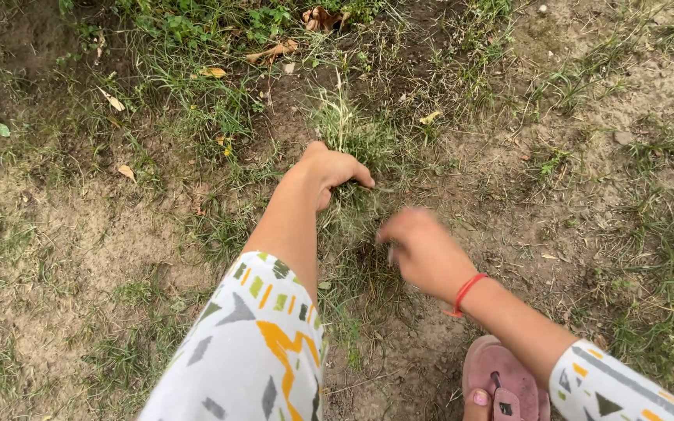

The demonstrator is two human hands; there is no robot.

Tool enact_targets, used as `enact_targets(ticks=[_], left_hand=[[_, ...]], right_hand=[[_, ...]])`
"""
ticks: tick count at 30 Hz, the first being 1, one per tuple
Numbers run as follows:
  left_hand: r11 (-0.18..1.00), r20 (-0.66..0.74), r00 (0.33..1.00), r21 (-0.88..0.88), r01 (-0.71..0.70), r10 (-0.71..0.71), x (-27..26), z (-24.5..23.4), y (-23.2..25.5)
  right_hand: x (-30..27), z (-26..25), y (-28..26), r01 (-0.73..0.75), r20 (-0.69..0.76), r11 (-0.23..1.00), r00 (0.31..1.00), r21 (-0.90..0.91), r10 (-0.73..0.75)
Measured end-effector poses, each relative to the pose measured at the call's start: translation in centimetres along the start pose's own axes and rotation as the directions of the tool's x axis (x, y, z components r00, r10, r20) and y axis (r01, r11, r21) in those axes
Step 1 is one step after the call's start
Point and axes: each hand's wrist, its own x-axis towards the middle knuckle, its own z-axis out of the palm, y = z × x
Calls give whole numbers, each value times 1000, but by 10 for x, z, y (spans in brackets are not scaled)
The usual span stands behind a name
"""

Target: Manually picking or pulling grass and weeds from the ground.

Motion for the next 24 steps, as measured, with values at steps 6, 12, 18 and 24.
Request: enact_targets(ticks=[6, 12, 18, 24], left_hand=[[994, 38, 999, 105, -10, 6, -12, -1, 3], [994, 74, 997, 112, -11, 3, -22, 3, 8], [997, 126, 990, 33, -64, 59, -15, 5, 7], [996, 143, 988, 63, -58, 49, -19, 8, 8]], right_hand=[[-9, 4, -17, 362, 310, 915, 903, -177, -297], [-10, 25, -7, 281, 325, 940, 922, -191, -210], [-16, 39, 5, 74, 283, 978, 959, -195, -16], [-38, -7, 40, -281, 24, 958, 959, -49, 283]])
